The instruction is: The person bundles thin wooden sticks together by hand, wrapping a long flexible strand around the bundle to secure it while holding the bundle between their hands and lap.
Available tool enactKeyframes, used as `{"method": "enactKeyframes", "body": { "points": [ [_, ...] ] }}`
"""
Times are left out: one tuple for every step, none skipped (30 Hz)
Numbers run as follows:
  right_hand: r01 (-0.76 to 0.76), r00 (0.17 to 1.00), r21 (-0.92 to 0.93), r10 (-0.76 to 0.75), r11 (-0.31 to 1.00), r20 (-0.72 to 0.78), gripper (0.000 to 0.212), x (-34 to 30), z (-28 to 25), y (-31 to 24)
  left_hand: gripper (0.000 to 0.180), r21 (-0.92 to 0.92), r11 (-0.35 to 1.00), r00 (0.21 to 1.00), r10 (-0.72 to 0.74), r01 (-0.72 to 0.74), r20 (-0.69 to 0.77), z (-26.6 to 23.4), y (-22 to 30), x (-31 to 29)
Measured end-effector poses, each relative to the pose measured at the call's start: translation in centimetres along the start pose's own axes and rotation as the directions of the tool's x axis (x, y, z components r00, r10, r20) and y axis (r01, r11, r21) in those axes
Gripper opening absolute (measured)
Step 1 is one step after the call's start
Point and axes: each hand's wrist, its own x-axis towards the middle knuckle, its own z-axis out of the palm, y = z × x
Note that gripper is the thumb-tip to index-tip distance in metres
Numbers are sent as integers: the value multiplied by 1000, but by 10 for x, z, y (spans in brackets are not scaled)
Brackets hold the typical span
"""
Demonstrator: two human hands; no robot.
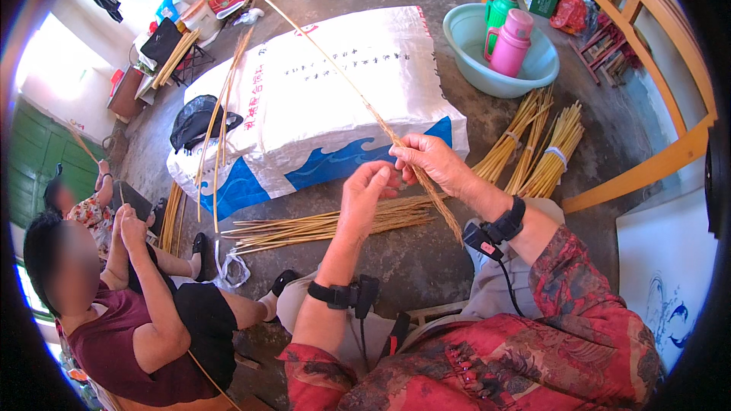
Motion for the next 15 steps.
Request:
{"method": "enactKeyframes", "body": {
  "points": [
    [-7,1000,20,7,1000,-14,23,-2,2,1,24,6,999,998,37,-37,-44,2,5,2],
    [-9,1000,20,9,1000,-15,23,-4,5,2,24,5,999,998,35,-35,-44,3,11,3],
    [-19,1000,24,19,1000,0,24,-7,8,3,25,-21,999,998,41,-42,-48,4,15,5],
    [-30,999,27,29,999,15,24,-10,10,4,26,-47,998,998,48,-50,-52,4,17,7],
    [-47,998,32,46,998,37,27,-11,9,9,27,-93,991,994,86,-92,-59,7,17,11],
    [-55,998,32,54,998,36,27,-14,11,10,27,-97,992,995,79,-85,-61,6,16,13],
    [-79,994,29,76,996,83,28,-19,14,8,27,-100,994,998,47,-50,-32,3,15,15],
    [-102,987,25,98,994,130,29,-21,17,9,27,-103,995,1000,14,-15,-3,1,14,16],
    [-61,988,41,55,997,144,29,-22,19,13,23,-135,991,1000,1,1,14,0,12,17],
    [-70,988,43,63,997,141,29,-23,19,13,23,-138,990,1000,-8,10,13,-2,12,17],
    [-70,986,19,66,997,155,32,-24,19,11,20,-193,980,998,-34,42,45,-3,13,17],
    [-67,984,-4,66,998,164,35,-24,16,10,17,-245,967,995,-58,77,83,-2,13,18],
    [-36,983,-56,46,998,179,39,-22,12,11,12,-238,969,998,-52,60,39,2,14,19],
    [-44,983,-54,52,998,174,39,-23,9,10,12,-241,968,997,-60,69,43,1,13,19],
    [-72,980,-52,80,996,180,40,-25,8,5,11,-276,960,998,-38,50,49,-2,14,19]
  ]
}}
